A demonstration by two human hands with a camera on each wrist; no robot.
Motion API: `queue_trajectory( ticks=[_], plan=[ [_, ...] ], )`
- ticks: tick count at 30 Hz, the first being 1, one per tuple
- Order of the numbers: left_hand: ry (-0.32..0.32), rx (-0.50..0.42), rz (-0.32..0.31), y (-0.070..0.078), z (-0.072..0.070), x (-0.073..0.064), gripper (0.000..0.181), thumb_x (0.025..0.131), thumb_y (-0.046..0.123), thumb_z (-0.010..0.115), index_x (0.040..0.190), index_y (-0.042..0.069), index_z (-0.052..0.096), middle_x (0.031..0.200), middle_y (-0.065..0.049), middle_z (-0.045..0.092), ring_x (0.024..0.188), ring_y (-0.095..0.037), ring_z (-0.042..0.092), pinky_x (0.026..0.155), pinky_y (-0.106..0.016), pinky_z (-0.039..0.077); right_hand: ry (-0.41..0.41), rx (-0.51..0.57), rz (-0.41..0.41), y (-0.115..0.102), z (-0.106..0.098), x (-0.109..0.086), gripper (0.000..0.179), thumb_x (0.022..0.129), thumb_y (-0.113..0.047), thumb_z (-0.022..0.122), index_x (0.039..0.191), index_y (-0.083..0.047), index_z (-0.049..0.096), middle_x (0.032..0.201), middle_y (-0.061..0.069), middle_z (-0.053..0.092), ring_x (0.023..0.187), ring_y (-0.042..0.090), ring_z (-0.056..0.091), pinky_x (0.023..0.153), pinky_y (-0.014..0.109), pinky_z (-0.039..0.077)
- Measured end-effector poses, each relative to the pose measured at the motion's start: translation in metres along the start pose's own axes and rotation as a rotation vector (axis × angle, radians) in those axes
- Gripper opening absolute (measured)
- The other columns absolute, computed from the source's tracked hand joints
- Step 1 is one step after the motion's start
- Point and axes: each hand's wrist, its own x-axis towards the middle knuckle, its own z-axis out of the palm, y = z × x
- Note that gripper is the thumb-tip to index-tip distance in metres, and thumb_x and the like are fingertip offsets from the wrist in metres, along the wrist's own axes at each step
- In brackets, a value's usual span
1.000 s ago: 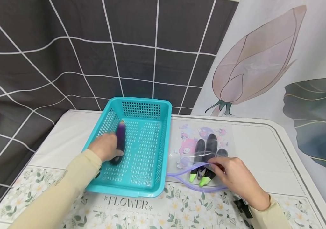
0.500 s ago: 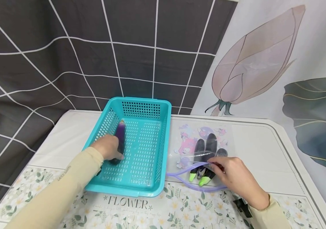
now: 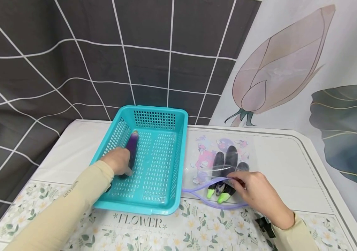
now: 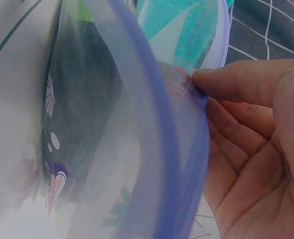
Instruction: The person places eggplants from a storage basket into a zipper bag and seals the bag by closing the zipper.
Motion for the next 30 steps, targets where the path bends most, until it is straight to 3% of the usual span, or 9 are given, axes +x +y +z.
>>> queue_trajectory(
  ticks=[30],
  plan=[
    [0.023,-0.036,0.007,-0.0033,-0.0022,-0.0041,0.028,0.075,0.007,0.082,0.093,-0.008,0.067,0.077,-0.012,0.061,0.069,-0.026,0.059,0.061,-0.038,0.055,-0.006,0.010,0.010,-0.0001,-0.0003,-0.0004,0.015,0.088,-0.001,0.073,0.099,-0.011,0.077,0.078,-0.007,0.069,0.050,-0.005,0.034,0.047,0.020,0.035]
  ],
)
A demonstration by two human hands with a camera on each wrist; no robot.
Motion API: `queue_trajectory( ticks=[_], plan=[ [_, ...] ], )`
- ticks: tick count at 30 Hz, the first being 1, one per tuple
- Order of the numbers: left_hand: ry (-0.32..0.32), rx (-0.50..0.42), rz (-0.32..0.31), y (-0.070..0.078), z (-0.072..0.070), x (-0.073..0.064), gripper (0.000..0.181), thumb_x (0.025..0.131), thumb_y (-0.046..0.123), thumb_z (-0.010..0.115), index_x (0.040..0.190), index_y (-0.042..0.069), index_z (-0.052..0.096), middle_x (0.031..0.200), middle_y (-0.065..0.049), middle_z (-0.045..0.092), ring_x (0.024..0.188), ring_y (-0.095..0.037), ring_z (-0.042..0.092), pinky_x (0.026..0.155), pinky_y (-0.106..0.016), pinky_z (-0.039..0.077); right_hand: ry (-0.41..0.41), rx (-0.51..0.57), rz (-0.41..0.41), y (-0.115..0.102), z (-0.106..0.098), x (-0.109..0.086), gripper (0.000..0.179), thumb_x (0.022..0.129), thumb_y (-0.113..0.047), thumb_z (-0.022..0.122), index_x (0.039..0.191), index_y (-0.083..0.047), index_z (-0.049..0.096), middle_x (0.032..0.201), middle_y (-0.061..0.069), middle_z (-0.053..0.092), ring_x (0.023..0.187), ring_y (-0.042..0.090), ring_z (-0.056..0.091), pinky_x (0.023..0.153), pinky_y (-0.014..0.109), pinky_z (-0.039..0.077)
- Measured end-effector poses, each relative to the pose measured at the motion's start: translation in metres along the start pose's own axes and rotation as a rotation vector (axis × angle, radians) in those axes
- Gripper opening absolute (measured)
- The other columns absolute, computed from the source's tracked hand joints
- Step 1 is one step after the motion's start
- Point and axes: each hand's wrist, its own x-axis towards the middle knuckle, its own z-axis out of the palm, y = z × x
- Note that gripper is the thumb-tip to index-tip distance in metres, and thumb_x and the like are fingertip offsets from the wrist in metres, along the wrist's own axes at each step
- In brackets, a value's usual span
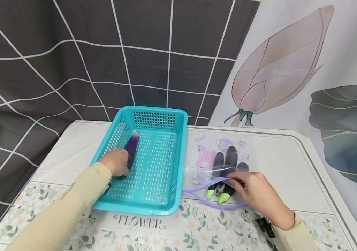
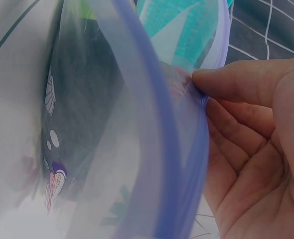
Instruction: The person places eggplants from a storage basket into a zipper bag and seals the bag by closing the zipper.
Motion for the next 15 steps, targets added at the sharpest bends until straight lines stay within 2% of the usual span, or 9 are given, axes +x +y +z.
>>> queue_trajectory(
  ticks=[8,15],
  plan=[
    [-0.002,-0.012,-0.019,-0.0011,0.0001,0.0001,0.026,0.076,0.006,0.080,0.094,-0.007,0.066,0.077,-0.012,0.061,0.068,-0.025,0.060,0.061,-0.037,0.056,0.000,-0.002,0.004,0.0003,0.0000,0.0000,0.015,0.088,-0.001,0.073,0.099,-0.011,0.077,0.079,-0.006,0.070,0.050,-0.005,0.034,0.046,0.020,0.035],
    [0.023,0.005,0.005,-0.0033,-0.0013,-0.0018,0.026,0.075,0.007,0.081,0.090,-0.007,0.067,0.077,-0.013,0.061,0.068,-0.026,0.060,0.060,-0.037,0.055,0.001,-0.004,0.005,0.0004,-0.0002,0.0002,0.015,0.088,-0.001,0.073,0.099,-0.011,0.077,0.081,-0.005,0.071,0.050,-0.005,0.035,0.047,0.020,0.035]
  ],
)
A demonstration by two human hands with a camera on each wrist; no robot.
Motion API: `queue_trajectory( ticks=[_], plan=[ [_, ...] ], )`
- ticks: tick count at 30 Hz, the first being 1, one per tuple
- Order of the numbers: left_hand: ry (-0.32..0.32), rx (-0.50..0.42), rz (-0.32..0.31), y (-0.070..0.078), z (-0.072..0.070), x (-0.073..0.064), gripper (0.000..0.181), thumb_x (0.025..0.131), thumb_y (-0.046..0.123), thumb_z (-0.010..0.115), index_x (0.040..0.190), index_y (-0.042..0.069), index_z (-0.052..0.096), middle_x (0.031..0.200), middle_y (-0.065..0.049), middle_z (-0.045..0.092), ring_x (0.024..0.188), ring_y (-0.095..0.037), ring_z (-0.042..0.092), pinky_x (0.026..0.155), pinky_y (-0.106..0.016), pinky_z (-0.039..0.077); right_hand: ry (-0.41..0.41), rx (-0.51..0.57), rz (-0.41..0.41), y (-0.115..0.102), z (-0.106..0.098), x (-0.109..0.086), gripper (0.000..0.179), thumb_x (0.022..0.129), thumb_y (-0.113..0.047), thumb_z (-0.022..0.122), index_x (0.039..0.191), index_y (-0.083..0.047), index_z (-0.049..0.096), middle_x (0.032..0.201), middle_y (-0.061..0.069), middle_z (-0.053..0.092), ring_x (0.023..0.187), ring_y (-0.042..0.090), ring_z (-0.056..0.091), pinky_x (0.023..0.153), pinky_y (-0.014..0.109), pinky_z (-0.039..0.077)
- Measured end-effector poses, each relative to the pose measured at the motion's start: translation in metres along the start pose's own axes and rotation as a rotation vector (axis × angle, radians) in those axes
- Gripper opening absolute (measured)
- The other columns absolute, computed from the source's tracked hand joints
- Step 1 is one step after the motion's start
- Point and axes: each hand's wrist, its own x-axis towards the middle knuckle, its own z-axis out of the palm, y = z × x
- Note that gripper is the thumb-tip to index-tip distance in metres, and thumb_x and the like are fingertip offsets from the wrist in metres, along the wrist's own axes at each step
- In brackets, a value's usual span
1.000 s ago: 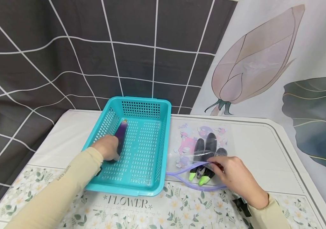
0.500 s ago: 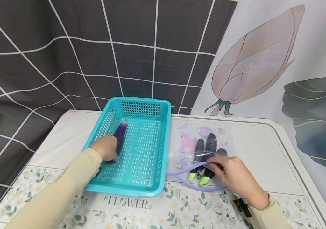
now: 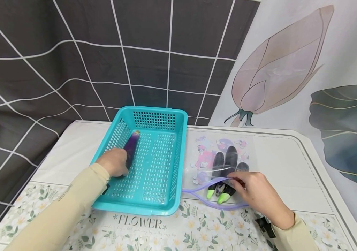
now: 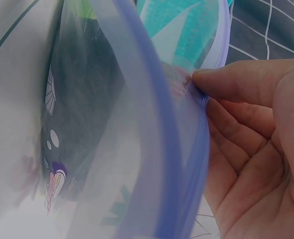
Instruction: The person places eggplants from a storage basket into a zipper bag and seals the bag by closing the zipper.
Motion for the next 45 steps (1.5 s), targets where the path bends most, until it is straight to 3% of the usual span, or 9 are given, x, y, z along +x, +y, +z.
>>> queue_trajectory(
  ticks=[17,28,45],
  plan=[
    [0.043,-0.035,0.000,0.002,-0.004,-0.014,0.025,0.078,0.010,0.080,0.090,-0.007,0.068,0.079,-0.016,0.064,0.066,-0.025,0.060,0.060,-0.039,0.056,0.008,-0.003,-0.014,0.000,0.001,0.000,0.015,0.088,-0.001,0.073,0.099,-0.011,0.077,0.080,-0.006,0.070,0.050,-0.005,0.035,0.046,0.020,0.035],
    [0.063,-0.069,0.013,0.005,-0.009,-0.026,0.023,0.080,0.012,0.078,0.087,-0.005,0.064,0.074,-0.013,0.059,0.061,-0.024,0.058,0.052,-0.033,0.051,0.009,-0.015,-0.014,-0.002,0.000,0.001,0.014,0.088,-0.002,0.073,0.098,-0.010,0.077,0.084,-0.002,0.073,0.053,-0.005,0.038,0.049,0.020,0.037],
    [0.161,-0.040,0.020,0.008,-0.019,-0.050,0.028,0.082,0.019,0.076,0.084,-0.005,0.062,0.070,-0.011,0.056,0.059,-0.023,0.053,0.050,-0.034,0.042,0.000,-0.017,-0.001,-0.002,0.001,0.001,0.010,0.089,-0.005,0.073,0.098,-0.010,0.077,0.085,0.001,0.074,0.054,-0.004,0.040,0.049,0.020,0.038]
  ],
)
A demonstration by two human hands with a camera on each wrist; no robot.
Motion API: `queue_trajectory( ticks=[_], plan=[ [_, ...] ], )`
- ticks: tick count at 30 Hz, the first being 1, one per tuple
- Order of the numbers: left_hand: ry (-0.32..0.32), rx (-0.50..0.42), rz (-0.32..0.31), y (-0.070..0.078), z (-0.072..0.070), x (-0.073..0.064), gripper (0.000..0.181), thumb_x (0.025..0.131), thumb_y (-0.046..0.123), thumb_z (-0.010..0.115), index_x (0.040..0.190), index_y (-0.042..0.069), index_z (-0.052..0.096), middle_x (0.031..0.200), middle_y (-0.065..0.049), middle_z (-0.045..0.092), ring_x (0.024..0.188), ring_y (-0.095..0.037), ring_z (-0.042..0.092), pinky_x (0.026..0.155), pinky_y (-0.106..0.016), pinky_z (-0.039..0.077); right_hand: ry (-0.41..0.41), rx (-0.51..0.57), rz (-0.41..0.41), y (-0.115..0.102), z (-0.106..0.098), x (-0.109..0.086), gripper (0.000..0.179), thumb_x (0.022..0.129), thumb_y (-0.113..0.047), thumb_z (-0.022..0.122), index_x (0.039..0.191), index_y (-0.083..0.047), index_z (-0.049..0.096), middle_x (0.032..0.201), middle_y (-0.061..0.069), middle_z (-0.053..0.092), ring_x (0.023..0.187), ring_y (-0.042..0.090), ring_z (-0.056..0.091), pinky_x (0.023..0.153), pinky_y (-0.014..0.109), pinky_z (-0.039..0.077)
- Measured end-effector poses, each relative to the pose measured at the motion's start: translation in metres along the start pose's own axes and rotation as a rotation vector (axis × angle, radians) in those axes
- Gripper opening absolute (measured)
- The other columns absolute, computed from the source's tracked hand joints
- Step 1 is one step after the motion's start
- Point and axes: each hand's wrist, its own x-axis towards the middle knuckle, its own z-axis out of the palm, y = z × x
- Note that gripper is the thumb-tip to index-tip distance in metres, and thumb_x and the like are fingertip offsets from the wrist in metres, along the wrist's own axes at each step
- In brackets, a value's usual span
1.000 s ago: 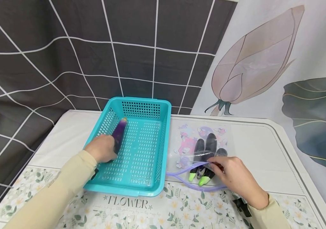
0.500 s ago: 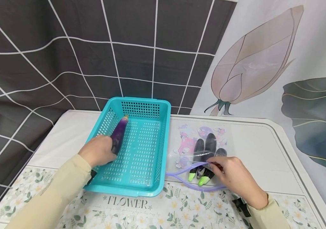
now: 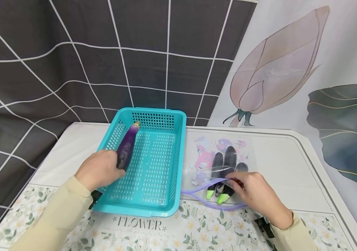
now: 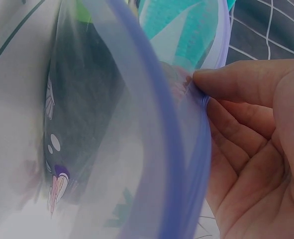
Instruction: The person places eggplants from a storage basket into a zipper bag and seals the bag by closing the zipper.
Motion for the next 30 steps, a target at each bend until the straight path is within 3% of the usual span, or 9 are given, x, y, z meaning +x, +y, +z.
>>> queue_trajectory(
  ticks=[12,30],
  plan=[
    [0.053,0.006,0.021,0.001,-0.011,-0.012,0.037,0.082,0.027,0.077,0.090,-0.004,0.059,0.069,-0.009,0.056,0.057,-0.023,0.052,0.049,-0.036,0.039,-0.004,0.024,0.006,0.001,0.002,0.000,0.014,0.088,-0.001,0.074,0.098,-0.010,0.077,0.084,-0.002,0.073,0.050,-0.005,0.036,0.046,0.020,0.036],
    [0.119,-0.041,0.082,0.019,-0.012,-0.035,0.032,0.081,0.022,0.074,0.098,-0.002,0.059,0.065,-0.004,0.055,0.053,-0.019,0.050,0.048,-0.033,0.039,-0.004,0.020,0.009,0.001,0.001,0.000,0.014,0.088,-0.001,0.074,0.098,-0.011,0.077,0.084,-0.003,0.073,0.051,-0.005,0.037,0.046,0.020,0.036]
  ],
)
